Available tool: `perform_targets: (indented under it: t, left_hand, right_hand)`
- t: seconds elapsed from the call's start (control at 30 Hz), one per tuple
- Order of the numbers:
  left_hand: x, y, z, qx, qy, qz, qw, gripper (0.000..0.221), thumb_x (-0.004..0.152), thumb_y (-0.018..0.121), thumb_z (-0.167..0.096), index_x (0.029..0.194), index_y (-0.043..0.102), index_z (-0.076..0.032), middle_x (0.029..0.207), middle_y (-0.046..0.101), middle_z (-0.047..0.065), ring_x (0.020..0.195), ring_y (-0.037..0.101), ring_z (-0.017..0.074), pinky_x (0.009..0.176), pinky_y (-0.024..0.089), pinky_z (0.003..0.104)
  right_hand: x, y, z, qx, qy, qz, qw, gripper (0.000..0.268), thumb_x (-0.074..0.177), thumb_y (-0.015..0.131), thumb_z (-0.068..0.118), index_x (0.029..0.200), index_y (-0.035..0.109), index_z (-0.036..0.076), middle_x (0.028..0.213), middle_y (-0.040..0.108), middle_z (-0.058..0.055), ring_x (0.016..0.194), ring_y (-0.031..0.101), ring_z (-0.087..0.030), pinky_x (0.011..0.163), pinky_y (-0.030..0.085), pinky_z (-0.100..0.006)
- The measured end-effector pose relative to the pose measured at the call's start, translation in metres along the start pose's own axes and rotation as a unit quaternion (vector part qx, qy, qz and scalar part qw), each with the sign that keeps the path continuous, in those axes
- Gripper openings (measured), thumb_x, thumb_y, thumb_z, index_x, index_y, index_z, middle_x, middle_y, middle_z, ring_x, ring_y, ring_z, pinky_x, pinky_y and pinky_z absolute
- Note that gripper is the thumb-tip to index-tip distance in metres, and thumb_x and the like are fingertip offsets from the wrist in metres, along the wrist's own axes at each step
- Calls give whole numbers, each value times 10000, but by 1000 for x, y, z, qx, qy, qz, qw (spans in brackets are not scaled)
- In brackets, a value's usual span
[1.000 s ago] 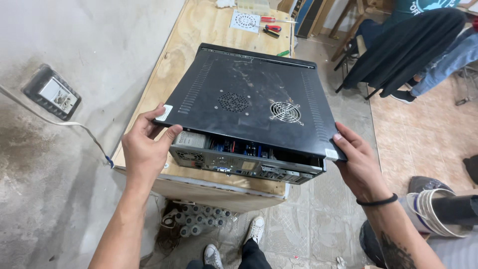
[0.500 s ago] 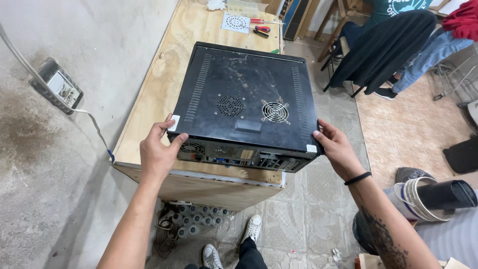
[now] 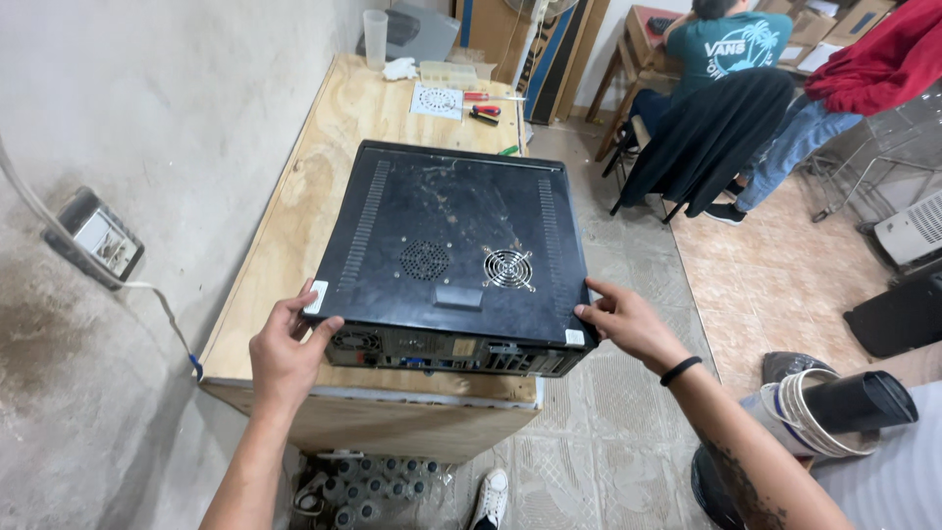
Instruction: The person removes the side panel of a computer case, adjusts internal cables by hand, replaces the panel, and then uses a screwdriver to secure the screws on the back of the case.
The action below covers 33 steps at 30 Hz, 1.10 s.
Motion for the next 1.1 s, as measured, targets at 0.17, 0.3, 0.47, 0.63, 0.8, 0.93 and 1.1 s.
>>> perform_targets:
  t: [0.17,0.3,0.47,0.63,0.8,0.93,1.1]
  left_hand:
    - [1,-2,-2,21,-1,6,1000,558,946,996,-171,1428,777,7,1680,748,195,1505,729,335,1204,649,401]
    - [-2,0,4,32,-31,12,999,509,962,957,-173,1422,790,-33,1685,764,147,1527,751,224,1257,631,334]
    - [0,2,14,76,-17,15,997,537,957,961,-279,1416,794,-55,1674,777,115,1556,739,245,1264,632,370]
    - [-5,7,31,182,18,3,983,541,943,985,-378,1385,822,-112,1673,798,-11,1258,871,142,635,605,317]
    - [-6,6,25,234,38,14,972,583,929,975,-445,1398,873,-114,1683,796,-12,553,562,142,620,578,332]
    - [-5,3,23,253,79,10,964,574,907,978,-483,1361,907,-139,1670,812,5,501,584,146,650,639,344]
    - [-1,8,16,296,163,35,940,525,890,987,-466,1277,924,-116,1583,849,23,803,902,117,678,729,345]
  right_hand:
    - [2,2,1,-62,29,19,998,831,1084,858,272,1828,553,61,888,724,-82,759,723,-202,741,568,-384]
    - [6,5,-3,-98,54,40,993,817,1107,828,327,1858,559,153,827,719,-29,780,693,-164,755,521,-348]
    - [5,3,37,-327,63,54,941,778,1092,695,589,1801,609,283,948,932,-29,977,853,-244,914,561,-424]
    - [13,5,30,-524,12,-7,852,726,1064,645,802,1598,772,327,1096,918,-215,1130,864,-497,940,681,-640]
    - [-19,13,4,-425,-58,53,902,1133,943,773,878,1843,463,264,1987,307,10,1743,415,-411,1337,482,-745]
    - [-22,24,-38,-402,-206,9,892,1143,1050,754,771,1905,315,152,2005,299,-122,1787,386,-374,1411,383,-571]
    - [-21,21,-36,-423,-208,-18,882,1056,1060,725,752,1886,367,200,1990,367,-23,1792,407,-276,1303,552,-515]
Point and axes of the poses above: each hand's wrist, its own x-axis towards the middle knuckle, its own y-axis out of the palm, z = x × y, the point moved 8 cm from there along x, towards the middle knuckle
